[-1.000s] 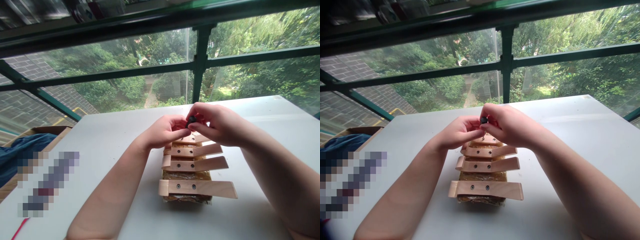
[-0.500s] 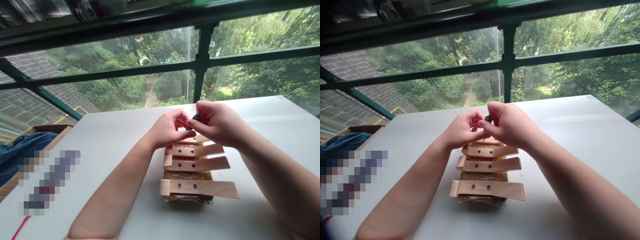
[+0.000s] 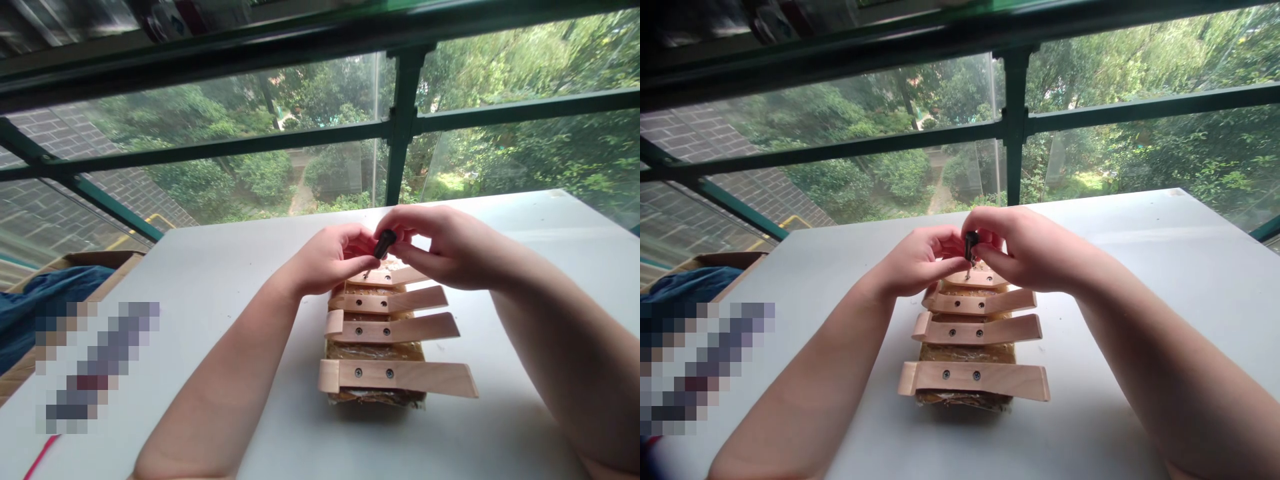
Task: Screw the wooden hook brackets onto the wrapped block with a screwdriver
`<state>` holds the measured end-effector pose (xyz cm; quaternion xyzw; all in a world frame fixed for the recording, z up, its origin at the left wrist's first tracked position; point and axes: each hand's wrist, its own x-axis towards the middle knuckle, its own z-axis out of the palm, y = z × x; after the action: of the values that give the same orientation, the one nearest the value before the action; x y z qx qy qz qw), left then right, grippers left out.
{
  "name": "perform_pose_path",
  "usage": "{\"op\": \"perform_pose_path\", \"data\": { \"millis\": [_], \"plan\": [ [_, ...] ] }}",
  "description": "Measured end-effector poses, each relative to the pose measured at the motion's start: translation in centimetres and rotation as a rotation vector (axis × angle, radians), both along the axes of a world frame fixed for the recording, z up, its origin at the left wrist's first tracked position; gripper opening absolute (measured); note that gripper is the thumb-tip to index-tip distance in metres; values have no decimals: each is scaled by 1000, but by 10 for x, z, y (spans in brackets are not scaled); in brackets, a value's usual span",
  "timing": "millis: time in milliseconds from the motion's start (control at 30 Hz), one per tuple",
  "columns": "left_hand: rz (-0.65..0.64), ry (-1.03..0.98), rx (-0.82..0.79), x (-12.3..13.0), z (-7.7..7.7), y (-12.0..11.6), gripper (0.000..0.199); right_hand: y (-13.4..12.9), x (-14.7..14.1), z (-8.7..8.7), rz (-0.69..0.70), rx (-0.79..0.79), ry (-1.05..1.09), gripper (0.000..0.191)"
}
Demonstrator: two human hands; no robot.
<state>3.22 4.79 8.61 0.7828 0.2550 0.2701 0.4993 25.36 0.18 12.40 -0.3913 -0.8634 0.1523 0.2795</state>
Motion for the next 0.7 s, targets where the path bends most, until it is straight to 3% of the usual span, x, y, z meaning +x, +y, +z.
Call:
{"op": "perform_pose_path", "data": {
  "millis": [167, 367, 700],
  "plan": [
    [-24, 23, 12, -3, 0, 2, 31, 3, -5, -6, -28, 28, 11, 20],
    [-27, 55, 60, -3, 1, 4, 32, 5, -9, -8, 84, 101, 55, 27],
    [-36, 69, 67, 2, 1, -2, 25, 3, -5, -4, -90, -35, -17, 12]
  ]
}}
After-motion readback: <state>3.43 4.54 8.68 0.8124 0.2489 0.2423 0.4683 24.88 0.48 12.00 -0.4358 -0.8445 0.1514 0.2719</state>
